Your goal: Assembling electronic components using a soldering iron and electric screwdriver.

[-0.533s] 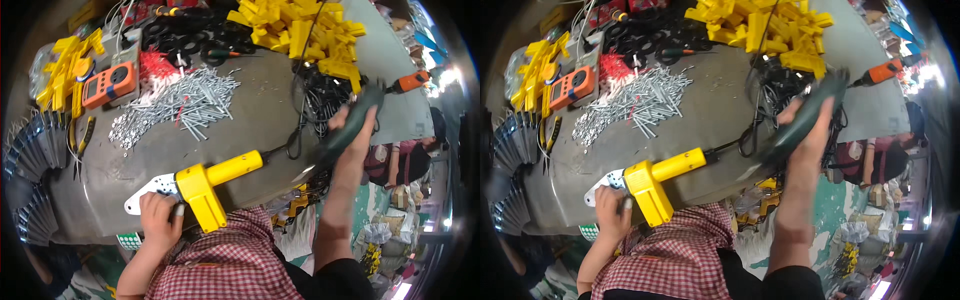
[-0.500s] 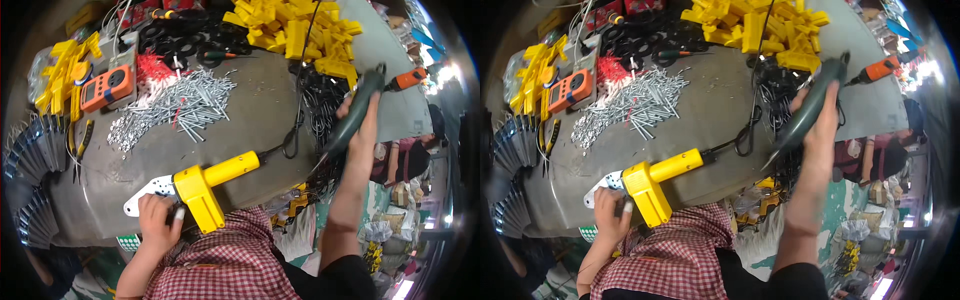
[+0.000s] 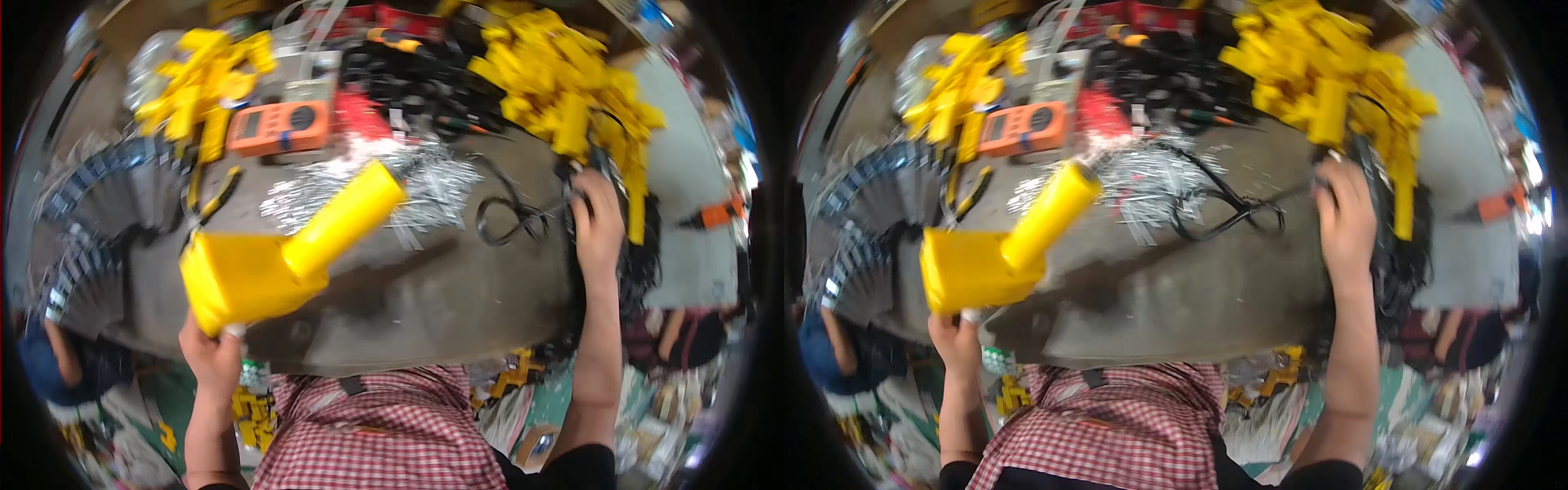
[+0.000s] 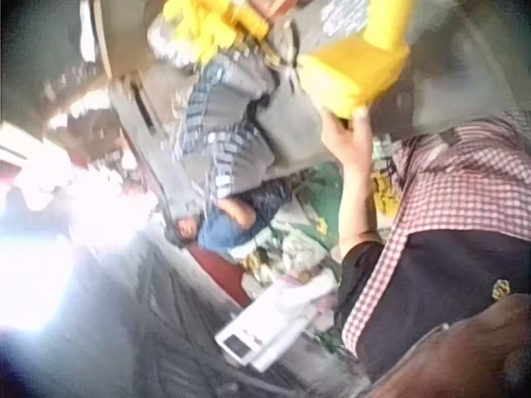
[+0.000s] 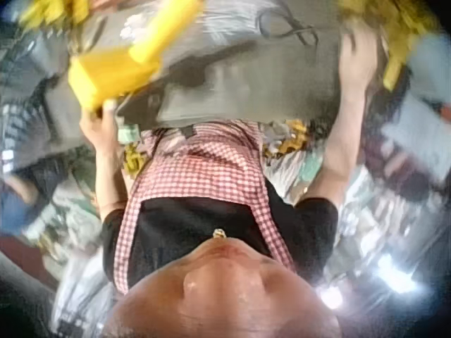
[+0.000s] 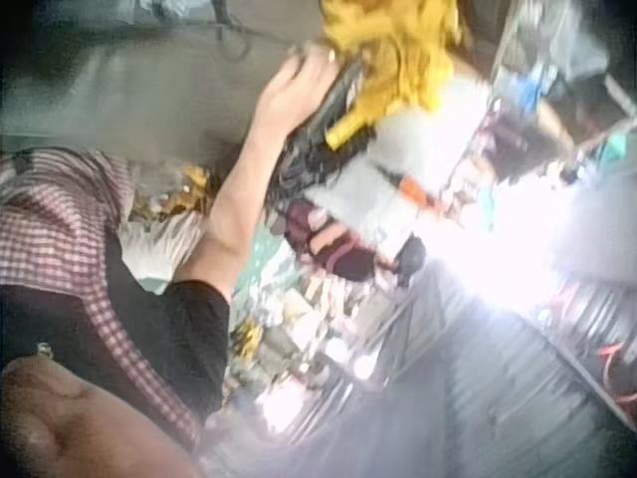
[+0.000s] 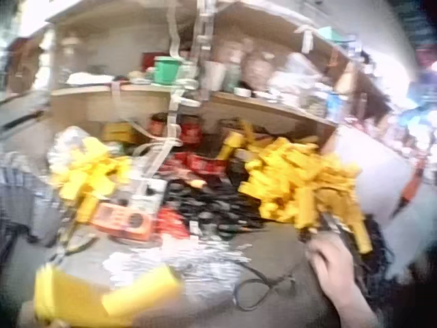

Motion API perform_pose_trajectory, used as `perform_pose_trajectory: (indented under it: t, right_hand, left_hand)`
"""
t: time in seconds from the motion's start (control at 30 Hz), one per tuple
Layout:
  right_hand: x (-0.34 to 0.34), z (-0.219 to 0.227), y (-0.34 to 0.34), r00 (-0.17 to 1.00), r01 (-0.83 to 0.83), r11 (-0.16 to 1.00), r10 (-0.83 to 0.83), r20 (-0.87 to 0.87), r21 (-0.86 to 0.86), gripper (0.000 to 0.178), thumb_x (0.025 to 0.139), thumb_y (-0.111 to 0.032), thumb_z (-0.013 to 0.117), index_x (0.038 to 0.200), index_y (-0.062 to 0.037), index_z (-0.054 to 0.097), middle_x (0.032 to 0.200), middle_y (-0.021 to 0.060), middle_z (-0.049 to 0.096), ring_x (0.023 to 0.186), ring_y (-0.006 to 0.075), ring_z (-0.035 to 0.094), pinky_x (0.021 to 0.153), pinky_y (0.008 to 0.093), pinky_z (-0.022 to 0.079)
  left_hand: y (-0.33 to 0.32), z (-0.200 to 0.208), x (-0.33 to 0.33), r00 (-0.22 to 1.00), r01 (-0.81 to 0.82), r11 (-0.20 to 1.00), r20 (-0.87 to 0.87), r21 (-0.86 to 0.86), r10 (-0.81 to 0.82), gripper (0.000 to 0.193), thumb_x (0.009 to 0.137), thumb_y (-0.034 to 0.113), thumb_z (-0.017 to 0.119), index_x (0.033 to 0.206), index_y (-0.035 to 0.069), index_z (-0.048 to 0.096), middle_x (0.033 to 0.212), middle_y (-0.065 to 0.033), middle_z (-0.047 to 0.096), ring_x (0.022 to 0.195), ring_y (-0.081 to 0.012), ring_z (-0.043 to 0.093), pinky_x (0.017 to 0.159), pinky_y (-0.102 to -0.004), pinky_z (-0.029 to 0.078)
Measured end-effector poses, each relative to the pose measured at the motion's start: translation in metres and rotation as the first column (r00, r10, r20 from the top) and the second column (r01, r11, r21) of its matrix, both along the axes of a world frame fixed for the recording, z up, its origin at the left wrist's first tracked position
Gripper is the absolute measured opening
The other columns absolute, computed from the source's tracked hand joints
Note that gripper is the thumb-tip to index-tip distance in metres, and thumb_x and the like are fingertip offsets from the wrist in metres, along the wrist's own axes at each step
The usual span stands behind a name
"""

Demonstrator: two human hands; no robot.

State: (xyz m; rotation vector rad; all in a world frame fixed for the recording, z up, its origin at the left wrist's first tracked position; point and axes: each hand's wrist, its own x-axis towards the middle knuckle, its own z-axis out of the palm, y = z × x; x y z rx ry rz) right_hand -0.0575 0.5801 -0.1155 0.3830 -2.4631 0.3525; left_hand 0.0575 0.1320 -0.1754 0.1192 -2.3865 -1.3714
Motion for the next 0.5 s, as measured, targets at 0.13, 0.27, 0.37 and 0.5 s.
perform_pose_trajectory:
  t: [0.13, 0.27, 0.37, 0.5]
  right_hand:
    - [0.031, -0.043, -0.099, 0.765, -0.133, 0.948, 0.284, 0.577, -0.29, 0.016, 0.08, -0.004, 0.062, 0.094, 0.0014, 0.059, 0.089, 0.012, 0.06, 0.079, 0.0229, 0.062, 0.069, 0.0302, 0.048]
    - [-0.049, -0.007, -0.18, 0.703, -0.136, 0.732, 0.546, 0.456, -0.667, 0.02, 0.084, -0.012, 0.059, 0.096, 0.0025, 0.058, 0.083, 0.0108, 0.061, 0.07, 0.018, 0.062, 0.065, 0.0305, 0.048]
    - [-0.123, -0.014, -0.229, 0.722, -0.309, 0.653, 0.635, 0.276, -0.692, 0.017, 0.088, -0.011, 0.054, 0.099, 0.0008, 0.06, 0.08, 0.0056, 0.062, 0.065, 0.0104, 0.057, 0.065, 0.0247, 0.046]
    - [-0.151, -0.013, -0.26, 0.727, -0.287, 0.749, 0.576, 0.373, -0.597, 0.02, 0.088, -0.013, 0.055, 0.103, -0.0017, 0.061, 0.082, 0.005, 0.065, 0.062, 0.0094, 0.057, 0.064, 0.0246, 0.047]
  left_hand:
    - [-0.039, 0.015, 0.006, 0.997, -0.071, 0.964, 0.024, 0.255, 0.067, 0.021, 0.086, 0.003, 0.053, 0.106, -0.004, 0.056, 0.097, -0.0022, 0.058, 0.091, -0.01, 0.054, 0.081, -0.0214, 0.04]
    - [-0.075, 0.006, 0.007, 0.952, -0.239, 0.965, 0.218, 0.103, 0.212, 0.018, 0.087, 0.003, 0.05, 0.103, -0.003, 0.055, 0.09, -0.0006, 0.055, 0.082, -0.0075, 0.049, 0.073, -0.0212, 0.039]
    - [-0.09, -0.002, -0.001, 0.916, -0.278, 0.959, 0.287, -0.051, 0.28, 0.02, 0.088, 0.008, 0.049, 0.105, -0.003, 0.055, 0.089, -0.0072, 0.058, 0.082, -0.0113, 0.051, 0.075, -0.0247, 0.041]
    - [-0.09, -0.013, 0.001, 0.908, -0.313, 0.89, 0.17, -0.333, 0.383, 0.026, 0.085, 0.008, 0.054, 0.109, -0.003, 0.055, 0.1, -0.0156, 0.059, 0.092, -0.0282, 0.057, 0.084, -0.0316, 0.043]
